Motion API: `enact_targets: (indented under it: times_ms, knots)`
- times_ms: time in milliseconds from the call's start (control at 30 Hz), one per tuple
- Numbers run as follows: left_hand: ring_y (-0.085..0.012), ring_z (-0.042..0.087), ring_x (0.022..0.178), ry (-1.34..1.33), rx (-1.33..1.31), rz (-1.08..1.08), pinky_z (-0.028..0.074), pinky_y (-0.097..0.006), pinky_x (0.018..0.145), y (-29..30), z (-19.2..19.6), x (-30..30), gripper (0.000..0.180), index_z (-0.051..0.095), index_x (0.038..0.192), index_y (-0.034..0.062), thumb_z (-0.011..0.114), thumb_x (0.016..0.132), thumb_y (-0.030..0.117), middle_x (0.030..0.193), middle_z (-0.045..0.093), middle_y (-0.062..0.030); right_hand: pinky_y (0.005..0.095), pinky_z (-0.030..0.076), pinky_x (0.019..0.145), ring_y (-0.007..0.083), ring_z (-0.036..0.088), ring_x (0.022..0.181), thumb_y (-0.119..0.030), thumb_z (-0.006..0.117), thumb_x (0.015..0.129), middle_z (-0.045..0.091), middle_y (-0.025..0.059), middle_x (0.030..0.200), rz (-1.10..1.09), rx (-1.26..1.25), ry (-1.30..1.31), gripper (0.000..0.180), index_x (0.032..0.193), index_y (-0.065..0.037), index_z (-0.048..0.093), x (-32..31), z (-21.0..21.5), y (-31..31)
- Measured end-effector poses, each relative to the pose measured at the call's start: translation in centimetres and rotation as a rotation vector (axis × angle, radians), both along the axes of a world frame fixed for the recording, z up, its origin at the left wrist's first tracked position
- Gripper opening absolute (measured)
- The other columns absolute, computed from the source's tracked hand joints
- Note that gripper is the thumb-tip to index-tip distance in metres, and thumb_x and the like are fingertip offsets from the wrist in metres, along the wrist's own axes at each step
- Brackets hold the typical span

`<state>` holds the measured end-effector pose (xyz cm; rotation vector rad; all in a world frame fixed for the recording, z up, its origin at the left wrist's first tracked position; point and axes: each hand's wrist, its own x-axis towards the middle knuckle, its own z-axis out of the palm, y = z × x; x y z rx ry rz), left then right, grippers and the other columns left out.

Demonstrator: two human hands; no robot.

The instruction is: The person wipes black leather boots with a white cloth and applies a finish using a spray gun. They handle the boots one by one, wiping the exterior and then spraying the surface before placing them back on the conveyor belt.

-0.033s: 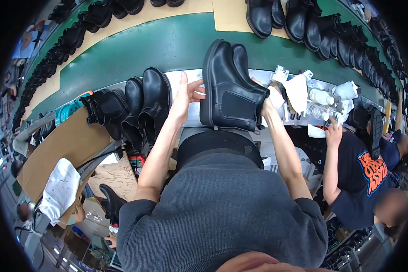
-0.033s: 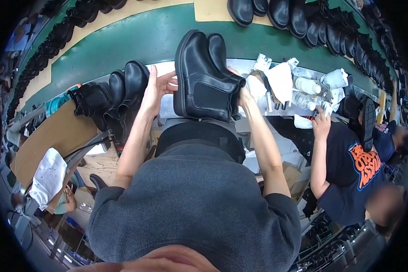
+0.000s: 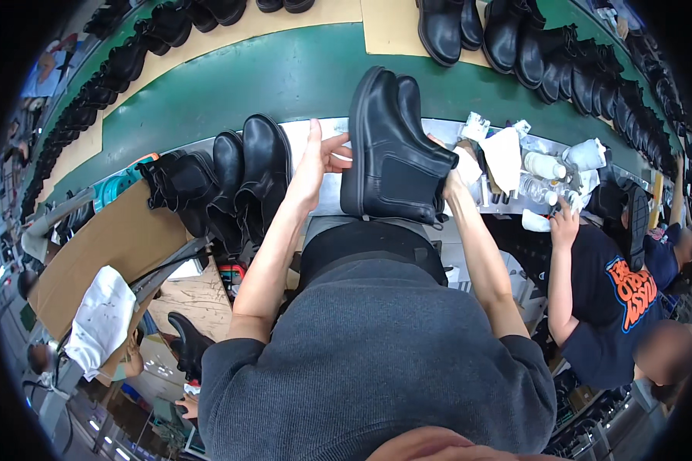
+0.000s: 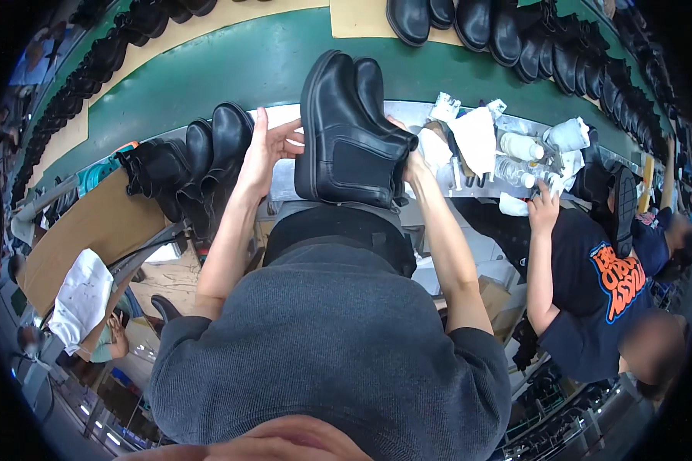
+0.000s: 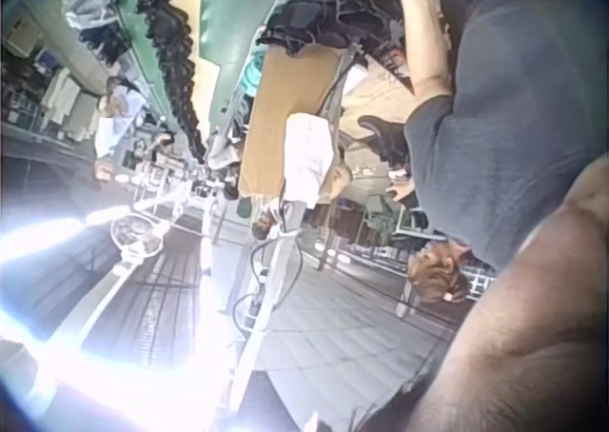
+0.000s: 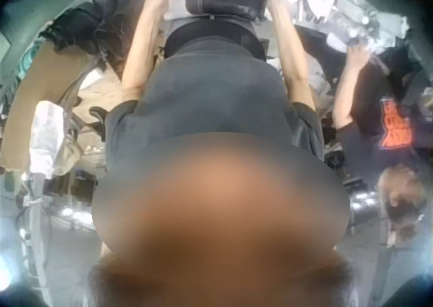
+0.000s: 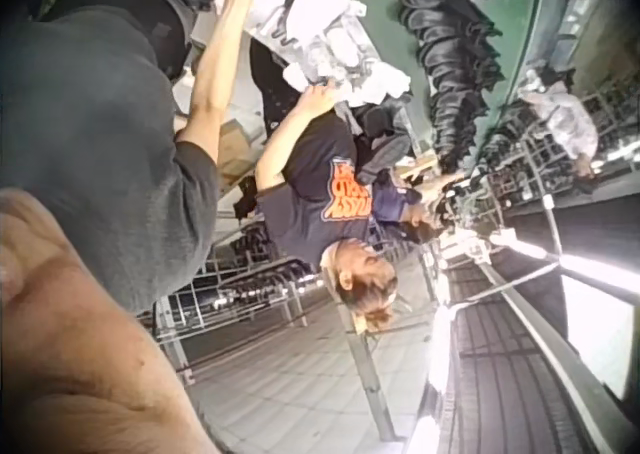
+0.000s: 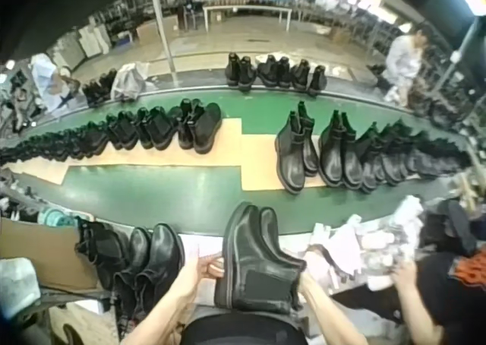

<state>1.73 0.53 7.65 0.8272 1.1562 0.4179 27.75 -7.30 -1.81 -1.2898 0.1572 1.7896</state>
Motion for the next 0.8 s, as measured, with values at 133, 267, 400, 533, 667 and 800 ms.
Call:
enact_targets:
  times_ms: [133, 267, 400, 533, 667, 800]
  knots:
    - [-0.0172, 0.054, 0.088, 0.006, 0.070, -0.078, 0.038, -0.033, 0.087, 0.1, 2.0, 1.1, 0.091, 0.051, 0.132, -0.0030, 0.013, 0.093, 0.070, 0.093, 0.060, -0.0055, 0.0378, 0.053, 0.084, 0.0210, 0.067, 0.092, -0.048, 0.058, 0.090, 0.070, 0.0105, 0.101, -0.056, 0.251, -0.147, 0.047, 0.109, -0.005, 0.065, -0.7, -0.2, -1.6]
    - [-0.0154, 0.053, 0.094, -0.131, 0.059, -0.006, 0.031, -0.030, 0.090, -0.2, -1.2, 0.1, 0.084, 0.045, 0.139, 0.0007, 0.015, 0.095, 0.066, 0.106, 0.063, -0.0042, 0.0323, 0.041, 0.097, 0.0208, 0.053, 0.118, -0.058, 0.056, 0.088, 0.058, 0.0149, 0.126, -0.040, 0.211, -0.325, 0.069, 0.124, 0.000, 0.055, -1.2, 1.4, -2.0]
    - [-0.0271, 0.055, 0.116, -0.467, -0.373, 0.214, 0.038, -0.043, 0.107, -1.4, -9.6, 1.2, 0.071, 0.045, 0.135, 0.0016, 0.029, 0.097, 0.059, 0.130, 0.054, -0.0170, 0.0323, 0.031, 0.108, 0.0239, 0.046, 0.126, -0.060, 0.032, 0.096, 0.051, 0.0194, 0.134, 0.154, 0.447, -0.766, 0.080, 0.137, 0.009, 0.041, -2.3, 7.4, -1.0]
    - [-0.0270, 0.055, 0.115, -0.834, -0.565, 0.191, 0.040, -0.042, 0.104, -2.7, -10.5, 3.3, 0.069, 0.045, 0.134, 0.0016, 0.031, 0.097, 0.058, 0.127, 0.055, -0.0167, 0.0300, 0.038, 0.094, 0.0203, 0.053, 0.105, -0.055, 0.027, 0.100, 0.058, 0.0151, 0.113, 0.303, 0.505, -1.145, 0.073, 0.131, 0.008, 0.047, -2.6, 8.7, -0.5]
    - [-0.0270, 0.056, 0.114, -0.924, -0.521, 0.189, 0.042, -0.040, 0.102, -3.4, -9.5, 4.0, 0.067, 0.046, 0.133, 0.0016, 0.034, 0.097, 0.057, 0.123, 0.056, -0.0163, 0.0284, 0.040, 0.076, 0.0200, 0.050, 0.081, -0.045, 0.045, 0.098, 0.049, 0.0098, 0.089, 0.088, 0.735, -1.241, 0.061, 0.120, 0.012, 0.052, -2.9, 10.2, -1.0]
    - [-0.0269, 0.056, 0.113, -0.793, -0.241, 0.236, 0.044, -0.039, 0.099, -2.9, -9.3, 4.3, 0.065, 0.046, 0.132, 0.0017, 0.036, 0.097, 0.056, 0.119, 0.057, -0.0160, 0.0260, 0.038, 0.089, 0.0137, 0.050, 0.098, -0.045, 0.046, 0.098, 0.055, 0.0073, 0.108, 0.043, 0.779, -0.944, 0.061, 0.131, 0.006, 0.045, -2.1, 9.9, -1.9]
